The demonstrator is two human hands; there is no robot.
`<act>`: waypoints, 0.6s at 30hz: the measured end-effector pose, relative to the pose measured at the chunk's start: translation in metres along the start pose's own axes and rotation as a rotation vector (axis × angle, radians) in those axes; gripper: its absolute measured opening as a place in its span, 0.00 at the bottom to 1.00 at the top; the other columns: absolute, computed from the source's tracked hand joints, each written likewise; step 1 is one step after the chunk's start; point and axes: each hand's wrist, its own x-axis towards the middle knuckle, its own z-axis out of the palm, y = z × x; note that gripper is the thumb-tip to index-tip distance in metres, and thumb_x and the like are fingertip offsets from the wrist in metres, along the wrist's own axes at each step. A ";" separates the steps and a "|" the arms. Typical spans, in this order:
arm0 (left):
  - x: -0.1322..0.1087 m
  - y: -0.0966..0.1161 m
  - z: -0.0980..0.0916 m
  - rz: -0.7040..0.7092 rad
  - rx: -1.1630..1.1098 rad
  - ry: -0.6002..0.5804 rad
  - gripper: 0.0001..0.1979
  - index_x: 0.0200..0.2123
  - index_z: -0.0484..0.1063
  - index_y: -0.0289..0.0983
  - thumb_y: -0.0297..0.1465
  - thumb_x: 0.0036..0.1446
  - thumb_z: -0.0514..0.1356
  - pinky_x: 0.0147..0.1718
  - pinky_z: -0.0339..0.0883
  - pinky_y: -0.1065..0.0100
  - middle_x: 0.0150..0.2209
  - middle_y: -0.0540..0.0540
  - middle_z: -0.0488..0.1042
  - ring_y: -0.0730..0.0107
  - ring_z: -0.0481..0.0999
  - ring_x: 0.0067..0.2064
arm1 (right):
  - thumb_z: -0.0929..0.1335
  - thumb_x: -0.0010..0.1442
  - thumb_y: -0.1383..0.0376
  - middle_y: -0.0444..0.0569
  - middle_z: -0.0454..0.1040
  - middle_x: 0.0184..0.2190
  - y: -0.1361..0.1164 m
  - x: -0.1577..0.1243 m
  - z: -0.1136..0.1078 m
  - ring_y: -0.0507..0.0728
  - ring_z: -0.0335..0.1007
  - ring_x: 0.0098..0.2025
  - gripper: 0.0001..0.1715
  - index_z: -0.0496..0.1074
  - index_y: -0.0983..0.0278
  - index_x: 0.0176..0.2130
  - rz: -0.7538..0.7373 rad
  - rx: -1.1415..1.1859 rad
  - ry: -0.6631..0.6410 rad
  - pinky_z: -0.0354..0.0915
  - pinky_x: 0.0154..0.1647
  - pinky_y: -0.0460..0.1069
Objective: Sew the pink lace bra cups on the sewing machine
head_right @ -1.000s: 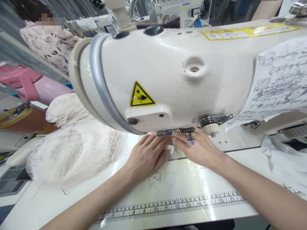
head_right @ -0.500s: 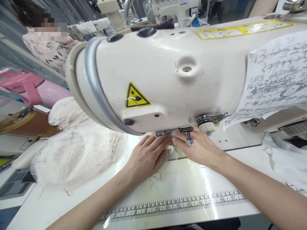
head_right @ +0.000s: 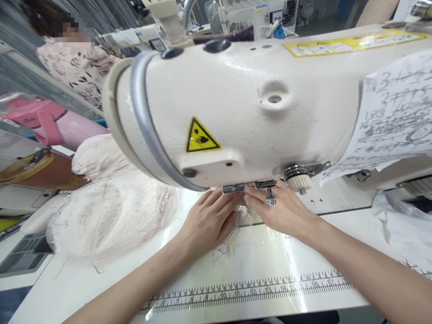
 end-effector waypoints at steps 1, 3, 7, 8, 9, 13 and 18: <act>0.000 0.000 0.000 -0.003 0.000 -0.002 0.20 0.58 0.64 0.34 0.29 0.64 0.49 0.49 0.66 0.54 0.57 0.42 0.69 0.54 0.69 0.56 | 0.59 0.62 0.77 0.49 0.76 0.48 0.000 0.000 -0.001 0.55 0.75 0.39 0.22 0.73 0.60 0.47 -0.005 -0.005 -0.005 0.69 0.44 0.55; 0.000 0.000 0.000 -0.012 0.001 -0.009 0.20 0.58 0.64 0.34 0.29 0.64 0.49 0.50 0.66 0.54 0.57 0.42 0.69 0.54 0.68 0.57 | 0.59 0.61 0.77 0.49 0.76 0.50 0.000 0.001 -0.002 0.55 0.74 0.40 0.23 0.73 0.59 0.48 0.002 0.007 -0.011 0.69 0.45 0.54; 0.000 0.001 0.000 -0.025 0.002 -0.032 0.20 0.58 0.64 0.34 0.30 0.64 0.49 0.49 0.66 0.54 0.57 0.42 0.70 0.53 0.68 0.57 | 0.58 0.61 0.76 0.48 0.74 0.52 0.001 -0.001 -0.001 0.55 0.75 0.40 0.24 0.72 0.58 0.49 0.016 0.037 -0.027 0.68 0.47 0.55; 0.000 0.001 0.000 -0.025 0.003 -0.034 0.20 0.58 0.64 0.34 0.30 0.64 0.49 0.49 0.66 0.54 0.57 0.42 0.70 0.53 0.69 0.56 | 0.58 0.61 0.76 0.48 0.74 0.52 0.002 -0.001 0.001 0.55 0.75 0.40 0.24 0.72 0.58 0.49 0.018 0.042 -0.029 0.68 0.48 0.55; 0.000 0.000 0.000 -0.025 0.004 -0.033 0.20 0.58 0.64 0.34 0.30 0.64 0.49 0.49 0.66 0.54 0.57 0.42 0.70 0.53 0.69 0.56 | 0.59 0.62 0.75 0.48 0.74 0.52 0.002 -0.002 0.004 0.56 0.75 0.40 0.23 0.72 0.57 0.50 0.021 0.048 -0.033 0.68 0.47 0.55; 0.001 0.000 -0.001 -0.024 0.012 -0.019 0.20 0.57 0.65 0.34 0.30 0.64 0.49 0.48 0.66 0.55 0.56 0.42 0.71 0.53 0.69 0.56 | 0.63 0.60 0.73 0.49 0.73 0.53 0.003 -0.004 0.012 0.58 0.74 0.44 0.22 0.71 0.57 0.51 0.043 0.094 -0.068 0.71 0.45 0.56; 0.001 0.000 0.000 -0.023 0.020 -0.016 0.19 0.57 0.65 0.34 0.30 0.64 0.49 0.48 0.66 0.55 0.56 0.42 0.71 0.53 0.69 0.56 | 0.63 0.60 0.73 0.48 0.72 0.54 0.005 -0.006 0.015 0.58 0.74 0.45 0.23 0.69 0.55 0.52 0.045 0.171 -0.033 0.71 0.44 0.55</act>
